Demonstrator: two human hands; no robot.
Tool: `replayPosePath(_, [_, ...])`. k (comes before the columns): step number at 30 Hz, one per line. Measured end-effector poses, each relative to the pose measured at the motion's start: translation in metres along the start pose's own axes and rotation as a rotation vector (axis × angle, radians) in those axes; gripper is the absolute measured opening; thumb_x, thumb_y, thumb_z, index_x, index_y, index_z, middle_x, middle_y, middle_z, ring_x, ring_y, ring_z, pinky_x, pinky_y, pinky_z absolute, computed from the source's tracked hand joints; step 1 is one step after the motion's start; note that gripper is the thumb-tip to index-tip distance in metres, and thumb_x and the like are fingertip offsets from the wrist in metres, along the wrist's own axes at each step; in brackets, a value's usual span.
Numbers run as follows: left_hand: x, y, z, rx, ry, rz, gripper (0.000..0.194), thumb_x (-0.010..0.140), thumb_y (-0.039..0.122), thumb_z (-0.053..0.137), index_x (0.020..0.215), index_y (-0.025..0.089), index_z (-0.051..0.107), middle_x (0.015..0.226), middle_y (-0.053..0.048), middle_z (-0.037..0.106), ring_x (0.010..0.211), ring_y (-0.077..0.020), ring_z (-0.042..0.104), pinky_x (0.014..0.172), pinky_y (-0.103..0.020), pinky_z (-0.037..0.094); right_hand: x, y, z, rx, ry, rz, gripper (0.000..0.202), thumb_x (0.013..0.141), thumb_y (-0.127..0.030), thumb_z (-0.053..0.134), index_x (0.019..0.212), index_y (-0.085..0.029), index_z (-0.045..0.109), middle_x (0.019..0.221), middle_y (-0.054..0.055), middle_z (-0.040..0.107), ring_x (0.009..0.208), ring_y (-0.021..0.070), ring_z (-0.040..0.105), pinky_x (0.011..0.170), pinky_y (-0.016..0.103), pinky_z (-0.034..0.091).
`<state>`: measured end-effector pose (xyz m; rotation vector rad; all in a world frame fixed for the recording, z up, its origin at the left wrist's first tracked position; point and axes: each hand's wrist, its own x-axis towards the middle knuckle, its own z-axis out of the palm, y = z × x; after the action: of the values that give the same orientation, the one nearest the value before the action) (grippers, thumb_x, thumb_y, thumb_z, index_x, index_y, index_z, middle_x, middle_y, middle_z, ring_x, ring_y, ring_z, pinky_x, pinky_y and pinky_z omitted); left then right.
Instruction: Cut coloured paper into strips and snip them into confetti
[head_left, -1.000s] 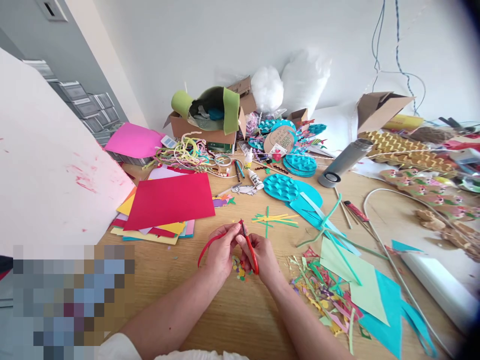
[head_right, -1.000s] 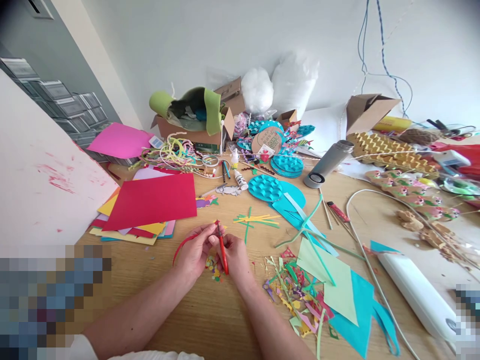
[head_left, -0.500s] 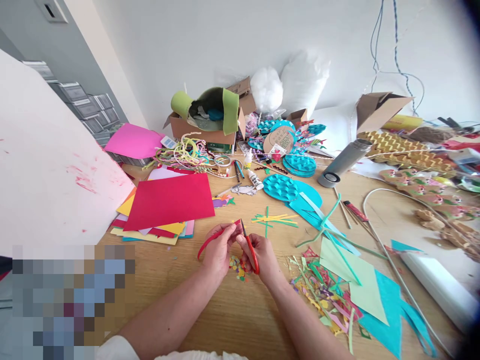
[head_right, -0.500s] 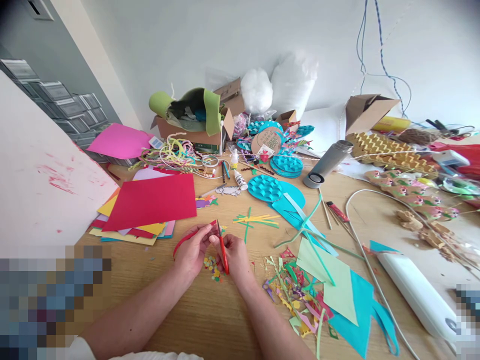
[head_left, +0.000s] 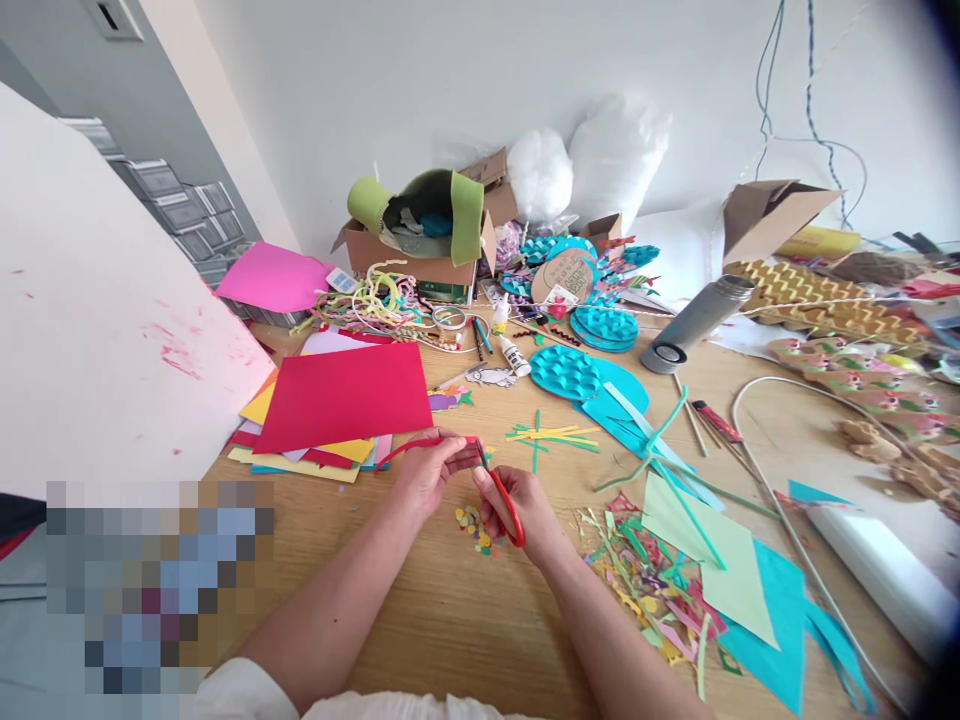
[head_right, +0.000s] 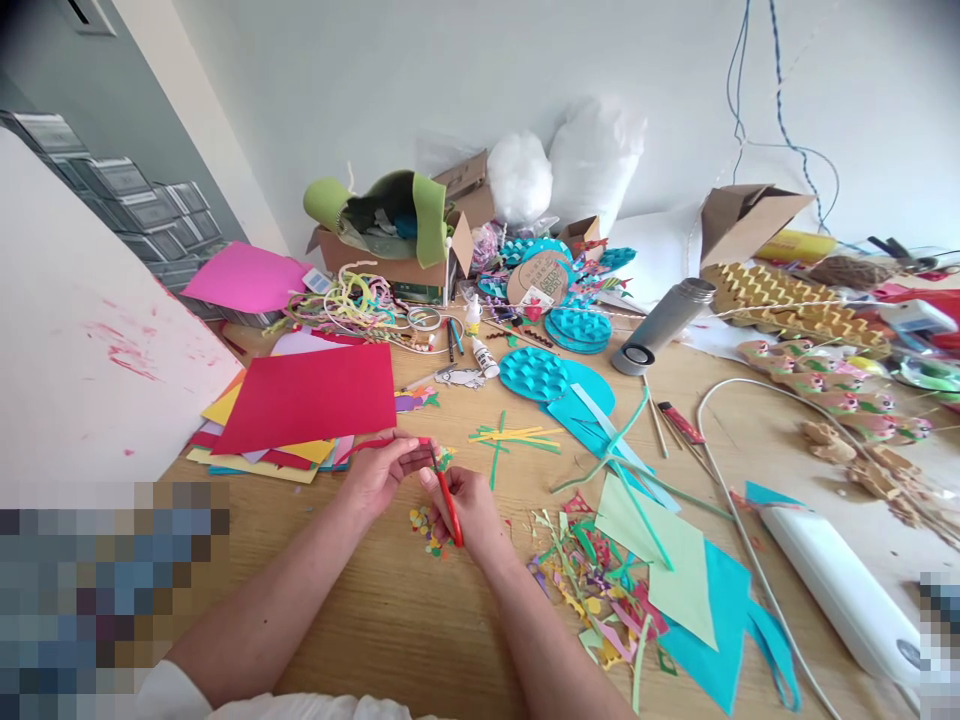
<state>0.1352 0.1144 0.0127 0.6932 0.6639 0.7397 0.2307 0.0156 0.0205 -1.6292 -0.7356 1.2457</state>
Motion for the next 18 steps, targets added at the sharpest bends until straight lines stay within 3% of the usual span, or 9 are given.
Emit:
replayPosePath(8, [0.0011, 0.0086, -0.0011, 0.020, 0.010, -0.010, 0.019, 0.058, 0.018, 0.074, 0.069, 0.013, 0.060, 0.073, -0.009, 0.072, 0.069, -0.0228, 0.068, 0.072, -0.039, 0.054, 0.0021, 0.0032, -0.0009, -0.009, -0.019, 0.008, 0.046, 0.070, -0.059, 0.062, 0.058, -0.019, 0.043, 0.037, -0.004, 0.052, 0.027, 0.0094, 0.046, 0.027, 0.017, 0.029])
replayPosePath(18, [0.0022, 0.0057, -0.0047, 0.066, -0.072, -0.069, 0.018, 0.058, 0.018, 0.074, 0.068, 0.014, 0.060, 0.071, -0.007, 0.072, 0.067, -0.0215, 0.068, 0.075, -0.039, 0.053, 0.0035, 0.0065, -0.0017, -0.012, -0.010, -0.001, 0.046, 0.069, -0.060, 0.063, 0.061, -0.019, 0.043, 0.042, -0.003, 0.055, 0.029, 0.0095, 0.048, 0.026, 0.016, 0.028])
